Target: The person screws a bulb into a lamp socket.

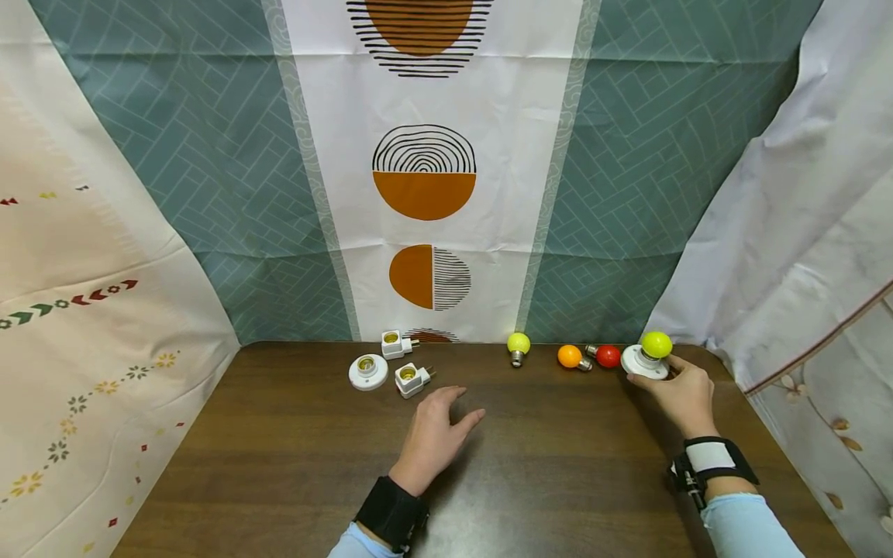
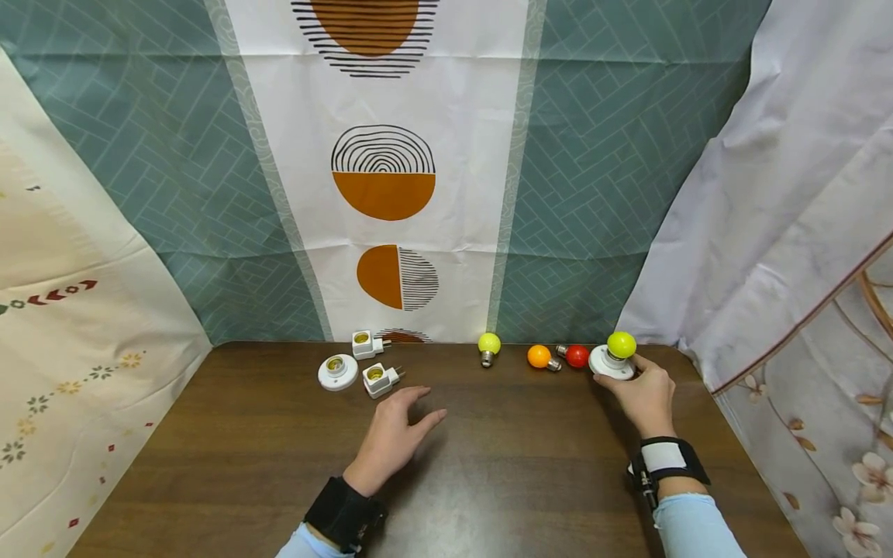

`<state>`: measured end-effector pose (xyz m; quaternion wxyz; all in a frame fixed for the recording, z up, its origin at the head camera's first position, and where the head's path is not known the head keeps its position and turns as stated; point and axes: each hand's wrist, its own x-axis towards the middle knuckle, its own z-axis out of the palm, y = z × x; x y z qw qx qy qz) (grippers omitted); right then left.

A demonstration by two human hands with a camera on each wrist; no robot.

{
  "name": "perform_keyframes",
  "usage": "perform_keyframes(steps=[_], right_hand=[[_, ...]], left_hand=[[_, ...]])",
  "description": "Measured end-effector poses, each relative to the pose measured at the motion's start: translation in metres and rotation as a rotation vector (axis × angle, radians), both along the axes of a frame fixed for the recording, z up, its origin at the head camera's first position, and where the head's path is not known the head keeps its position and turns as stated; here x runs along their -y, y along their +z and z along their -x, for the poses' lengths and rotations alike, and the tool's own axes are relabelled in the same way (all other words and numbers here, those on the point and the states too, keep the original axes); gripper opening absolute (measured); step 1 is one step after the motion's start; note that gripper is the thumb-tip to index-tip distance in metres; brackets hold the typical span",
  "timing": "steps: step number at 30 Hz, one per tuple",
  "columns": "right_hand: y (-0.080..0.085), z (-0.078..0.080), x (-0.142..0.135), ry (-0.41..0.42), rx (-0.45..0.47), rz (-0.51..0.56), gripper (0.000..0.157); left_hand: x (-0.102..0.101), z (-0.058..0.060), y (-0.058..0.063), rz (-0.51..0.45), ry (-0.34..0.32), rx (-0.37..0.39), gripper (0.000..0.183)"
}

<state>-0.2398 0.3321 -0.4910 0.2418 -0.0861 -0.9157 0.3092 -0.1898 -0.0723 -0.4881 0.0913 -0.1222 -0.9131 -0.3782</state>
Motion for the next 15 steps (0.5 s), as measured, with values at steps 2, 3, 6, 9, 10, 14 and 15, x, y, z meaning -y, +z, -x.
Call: perform_keyframes(steps=[2,3,6,9,10,14,15], right_hand=[[-0.004,0.0,-0.003,-0.024,0.018,-0.007,0.068],[-0.005,0.0,-0.004,-0.035,0.029,-0.009,0.069],[-0.008,0.0,-0.008,-0.056,0.07,-0.014,0.071],[-0.009,0.0,-0.011,-0.063,0.121,-0.027,0.074],[-0.009,-0.001,-0.011,-0.066,0.139,-0.032,0.075],[-0.01,-0.002,-0.012,-0.07,0.209,-0.034,0.077],[-0.01,-0.002,-0.012,-0.071,0.225,-0.034,0.078]], left_hand=[[0.0,0.0,0.0,-0.006,-0.005,0.008,0.051],[0.0,0.0,0.0,-0.007,-0.007,0.013,0.051],[0.0,0.0,0.0,-0.007,-0.008,0.013,0.051],[-0.001,0.0,0.0,-0.006,-0.005,0.009,0.051],[-0.001,0.001,0.0,-0.007,-0.005,0.009,0.051],[-0.001,0.0,-0.001,-0.008,-0.004,0.023,0.051],[-0.001,0.0,-0.001,-0.008,-0.002,0.025,0.051]])
